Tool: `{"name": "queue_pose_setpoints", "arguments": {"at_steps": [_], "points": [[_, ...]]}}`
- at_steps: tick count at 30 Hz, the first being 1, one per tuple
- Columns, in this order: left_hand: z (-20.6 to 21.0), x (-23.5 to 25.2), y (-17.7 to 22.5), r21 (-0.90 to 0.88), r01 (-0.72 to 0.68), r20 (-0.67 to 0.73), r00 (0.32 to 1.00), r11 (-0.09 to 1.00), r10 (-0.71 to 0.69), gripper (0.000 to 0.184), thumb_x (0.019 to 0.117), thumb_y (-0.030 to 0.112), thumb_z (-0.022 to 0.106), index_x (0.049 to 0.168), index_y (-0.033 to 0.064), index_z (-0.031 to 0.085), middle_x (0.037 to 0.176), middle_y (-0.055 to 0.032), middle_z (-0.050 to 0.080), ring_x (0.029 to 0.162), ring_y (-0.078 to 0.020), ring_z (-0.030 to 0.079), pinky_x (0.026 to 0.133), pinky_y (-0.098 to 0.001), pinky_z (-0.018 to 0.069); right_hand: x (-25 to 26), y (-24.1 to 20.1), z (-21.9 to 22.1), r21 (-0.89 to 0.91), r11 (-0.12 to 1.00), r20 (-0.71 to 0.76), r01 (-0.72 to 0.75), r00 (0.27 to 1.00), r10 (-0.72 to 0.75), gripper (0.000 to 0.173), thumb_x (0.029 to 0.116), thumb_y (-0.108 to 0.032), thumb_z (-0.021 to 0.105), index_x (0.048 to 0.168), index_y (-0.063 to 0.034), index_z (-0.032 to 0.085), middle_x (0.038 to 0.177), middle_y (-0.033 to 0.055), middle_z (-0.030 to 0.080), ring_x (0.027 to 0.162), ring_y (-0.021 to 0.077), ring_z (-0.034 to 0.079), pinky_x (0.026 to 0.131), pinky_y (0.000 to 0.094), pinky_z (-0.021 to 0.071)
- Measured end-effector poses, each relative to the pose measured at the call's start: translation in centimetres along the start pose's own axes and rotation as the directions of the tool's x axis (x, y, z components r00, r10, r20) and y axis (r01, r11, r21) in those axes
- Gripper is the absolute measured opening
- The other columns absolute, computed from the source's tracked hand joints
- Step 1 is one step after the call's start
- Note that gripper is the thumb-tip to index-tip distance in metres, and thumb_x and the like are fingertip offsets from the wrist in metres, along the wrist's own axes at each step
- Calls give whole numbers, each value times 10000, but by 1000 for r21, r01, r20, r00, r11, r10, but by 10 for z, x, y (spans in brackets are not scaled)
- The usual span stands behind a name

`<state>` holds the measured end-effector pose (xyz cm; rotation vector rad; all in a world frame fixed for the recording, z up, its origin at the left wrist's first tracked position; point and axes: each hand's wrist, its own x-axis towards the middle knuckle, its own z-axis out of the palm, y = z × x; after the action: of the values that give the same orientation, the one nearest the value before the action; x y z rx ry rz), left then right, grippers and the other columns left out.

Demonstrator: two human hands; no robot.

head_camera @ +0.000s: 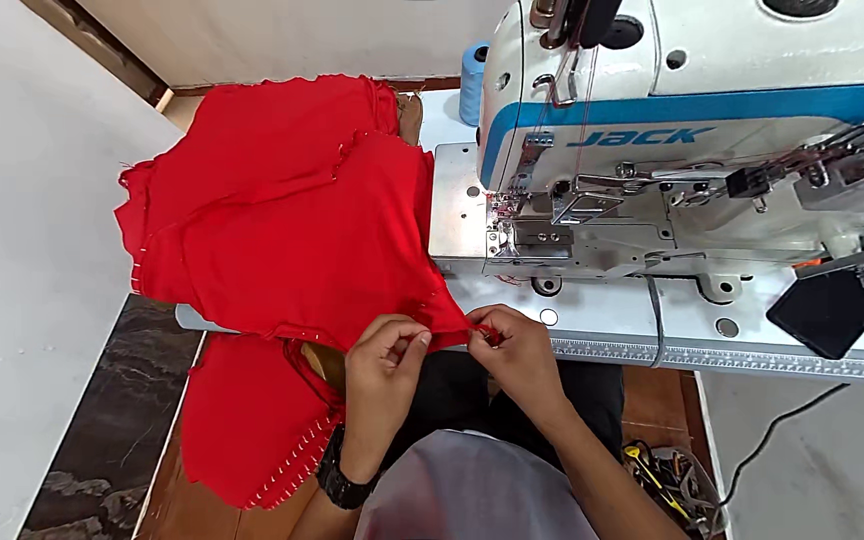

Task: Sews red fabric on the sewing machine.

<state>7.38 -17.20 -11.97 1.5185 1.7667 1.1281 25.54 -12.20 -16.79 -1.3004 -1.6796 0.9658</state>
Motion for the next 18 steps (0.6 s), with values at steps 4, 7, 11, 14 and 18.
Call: {"name": "queue_pose_setpoints", "arguments": {"at_steps": [4,7,11,14,18], "points": [[8,-26,18,180,-138,-49,988,974,149,121,1002,160,621,1019,113,732,951,33,720,635,-20,631,547,-198,567,11,-13,25,-166,985,-44,49,997,-57,219,783,-117,782,963,-133,657,832,5,675,660,156,655,523,390,550],[-9,-23,20,378,-177,-103,967,909,231,160,1015,181,586,1020,83,712,877,11,684,690,-28,624,615,-203,558,25,-4,22,-182,982,-4,59,998,-61,138,817,-73,759,935,-137,724,796,10,688,659,184,651,543,447,524],[-26,-6,9,535,-164,-98,962,829,254,116,888,101,737,984,51,696,873,-43,659,689,-122,601,619,-285,543,18,-3,-1,-193,970,197,149,974,-110,169,931,-136,645,1010,-177,788,903,-34,743,771,127,699,654,429,583],[-22,3,13,554,-156,-93,964,818,247,74,856,40,737,910,54,689,854,-53,659,711,-159,626,631,-326,558,4,-18,3,-331,928,130,172,982,-136,257,938,-178,570,1071,-157,789,877,7,750,718,183,709,580,458,565],[-7,-8,28,544,-186,-51,966,818,253,79,898,198,692,848,138,701,785,34,644,556,-79,548,467,-281,471,13,-33,29,-441,883,-18,161,982,-188,170,809,-258,719,904,-123,761,741,19,661,635,208,653,489,429,500]]}}
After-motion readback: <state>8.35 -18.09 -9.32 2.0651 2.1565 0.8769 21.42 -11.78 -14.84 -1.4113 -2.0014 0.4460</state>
